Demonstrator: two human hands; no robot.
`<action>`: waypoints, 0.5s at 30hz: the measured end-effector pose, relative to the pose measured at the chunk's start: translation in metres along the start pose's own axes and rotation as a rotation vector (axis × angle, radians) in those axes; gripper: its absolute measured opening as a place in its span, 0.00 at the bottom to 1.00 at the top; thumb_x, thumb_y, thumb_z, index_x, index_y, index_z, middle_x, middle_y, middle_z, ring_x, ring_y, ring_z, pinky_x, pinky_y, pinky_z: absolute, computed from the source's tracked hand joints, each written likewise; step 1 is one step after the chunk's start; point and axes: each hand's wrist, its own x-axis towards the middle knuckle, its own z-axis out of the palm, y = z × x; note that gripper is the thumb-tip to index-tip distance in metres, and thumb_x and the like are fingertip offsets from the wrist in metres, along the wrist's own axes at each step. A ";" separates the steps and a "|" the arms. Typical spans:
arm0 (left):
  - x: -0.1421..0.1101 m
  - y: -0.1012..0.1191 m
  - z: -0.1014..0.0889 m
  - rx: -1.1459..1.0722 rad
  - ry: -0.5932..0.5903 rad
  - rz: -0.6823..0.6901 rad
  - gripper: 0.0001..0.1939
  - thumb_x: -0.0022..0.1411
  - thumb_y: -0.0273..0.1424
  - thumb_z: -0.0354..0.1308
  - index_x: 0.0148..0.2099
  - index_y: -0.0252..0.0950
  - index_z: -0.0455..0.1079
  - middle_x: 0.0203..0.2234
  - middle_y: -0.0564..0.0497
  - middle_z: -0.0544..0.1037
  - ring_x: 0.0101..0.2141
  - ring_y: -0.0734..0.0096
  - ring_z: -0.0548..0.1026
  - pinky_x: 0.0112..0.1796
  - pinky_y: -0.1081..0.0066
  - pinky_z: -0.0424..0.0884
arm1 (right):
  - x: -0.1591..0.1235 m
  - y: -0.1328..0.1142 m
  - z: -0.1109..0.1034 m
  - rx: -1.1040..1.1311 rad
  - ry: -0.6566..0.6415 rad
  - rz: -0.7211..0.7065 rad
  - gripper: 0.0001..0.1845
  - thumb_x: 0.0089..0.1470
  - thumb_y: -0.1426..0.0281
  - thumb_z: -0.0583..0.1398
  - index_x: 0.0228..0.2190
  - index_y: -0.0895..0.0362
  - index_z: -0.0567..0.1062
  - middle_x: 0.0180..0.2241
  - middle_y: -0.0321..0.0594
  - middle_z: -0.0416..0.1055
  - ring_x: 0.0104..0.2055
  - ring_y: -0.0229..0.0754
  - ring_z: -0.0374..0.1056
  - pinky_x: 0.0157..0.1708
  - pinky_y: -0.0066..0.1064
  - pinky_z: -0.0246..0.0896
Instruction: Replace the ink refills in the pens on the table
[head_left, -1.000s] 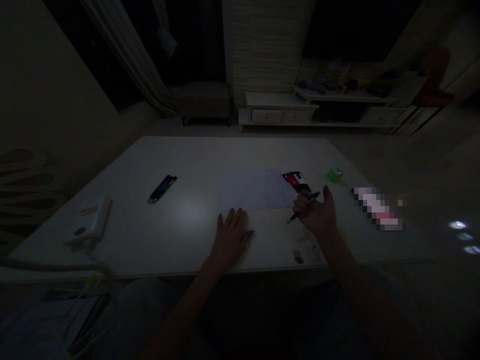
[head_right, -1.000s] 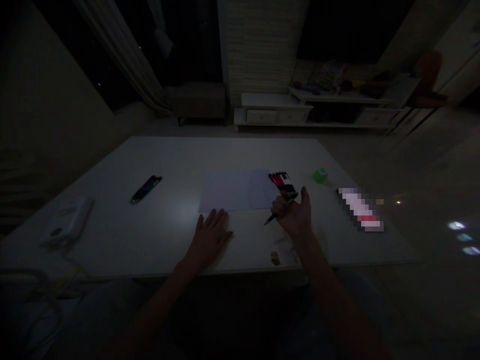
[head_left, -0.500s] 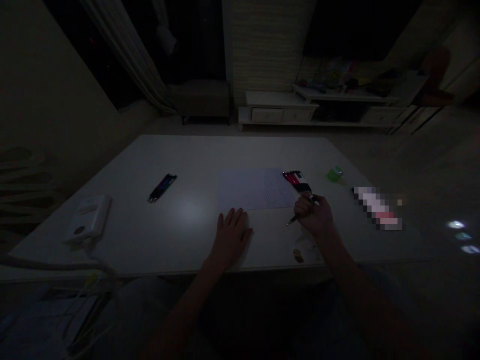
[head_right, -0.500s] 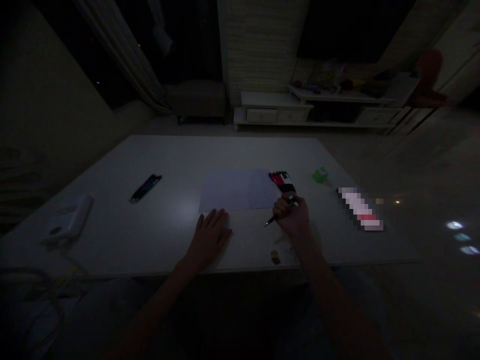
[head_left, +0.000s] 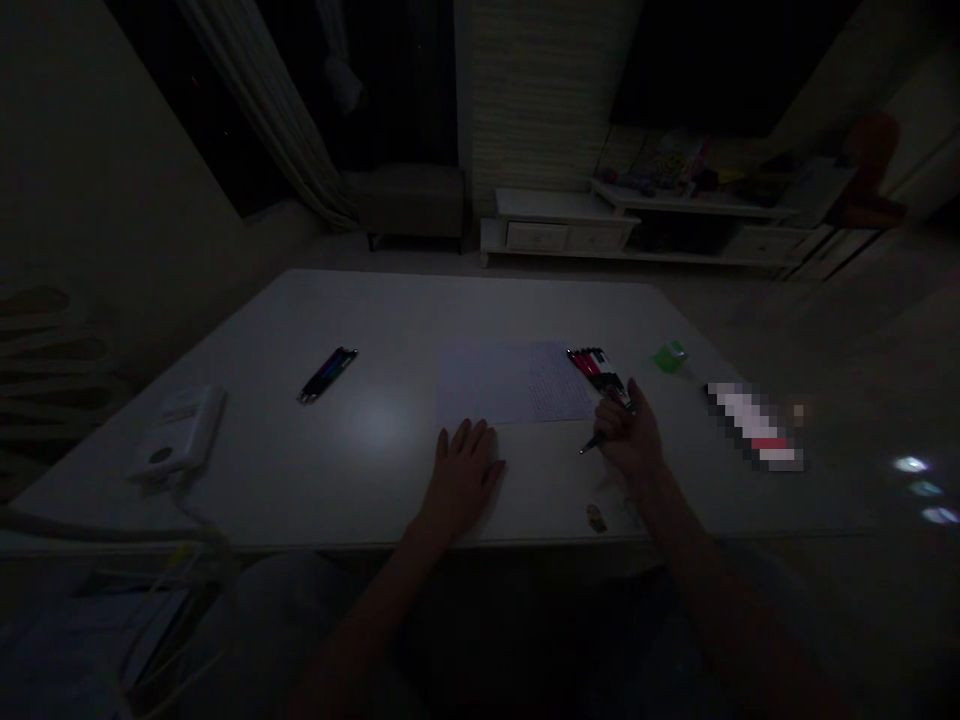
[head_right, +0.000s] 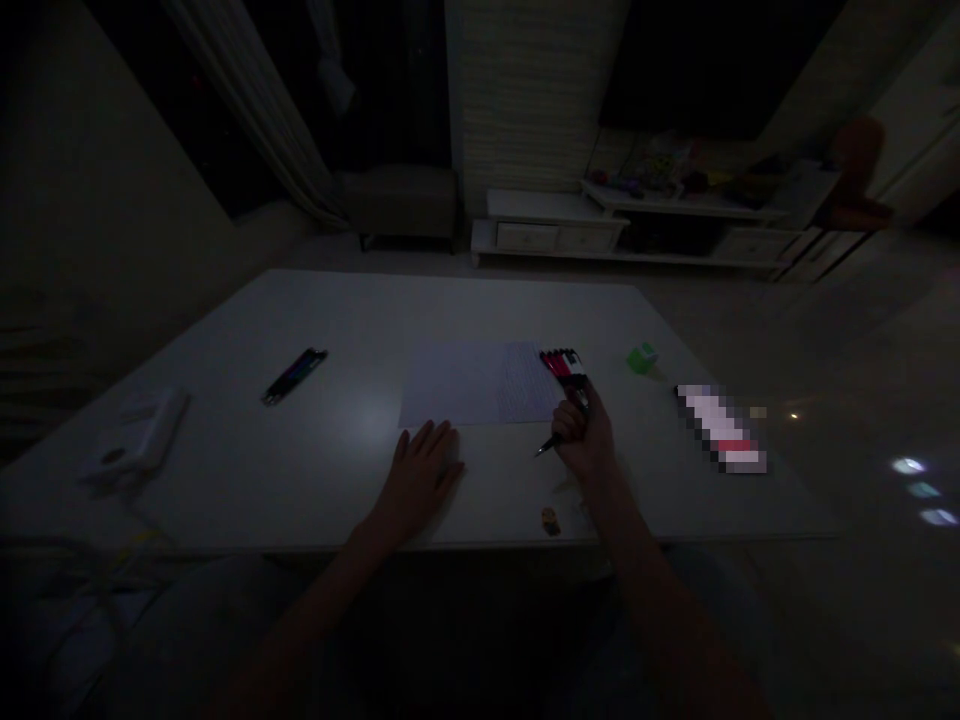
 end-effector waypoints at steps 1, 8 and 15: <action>0.000 0.000 0.000 0.000 0.003 0.001 0.23 0.65 0.40 0.39 0.59 0.37 0.54 0.59 0.46 0.57 0.59 0.58 0.51 0.56 0.51 0.46 | 0.002 0.000 0.002 -0.080 0.027 0.000 0.04 0.50 0.71 0.54 0.27 0.57 0.68 0.12 0.26 0.53 0.12 0.29 0.49 0.11 0.20 0.45; 0.000 -0.001 0.002 -0.001 0.007 0.003 0.23 0.65 0.40 0.39 0.59 0.37 0.54 0.59 0.46 0.57 0.59 0.57 0.51 0.56 0.50 0.46 | 0.014 0.011 0.018 -0.775 0.103 0.094 0.29 0.53 0.51 0.45 0.30 0.61 0.74 0.18 0.45 0.71 0.18 0.40 0.66 0.17 0.28 0.57; 0.000 -0.002 0.003 -0.014 0.007 0.012 0.23 0.65 0.40 0.39 0.59 0.37 0.54 0.59 0.46 0.57 0.59 0.57 0.50 0.56 0.50 0.46 | 0.030 0.018 0.028 -1.065 0.124 -0.003 0.38 0.49 0.43 0.42 0.25 0.62 0.74 0.07 0.37 0.60 0.09 0.35 0.55 0.11 0.25 0.48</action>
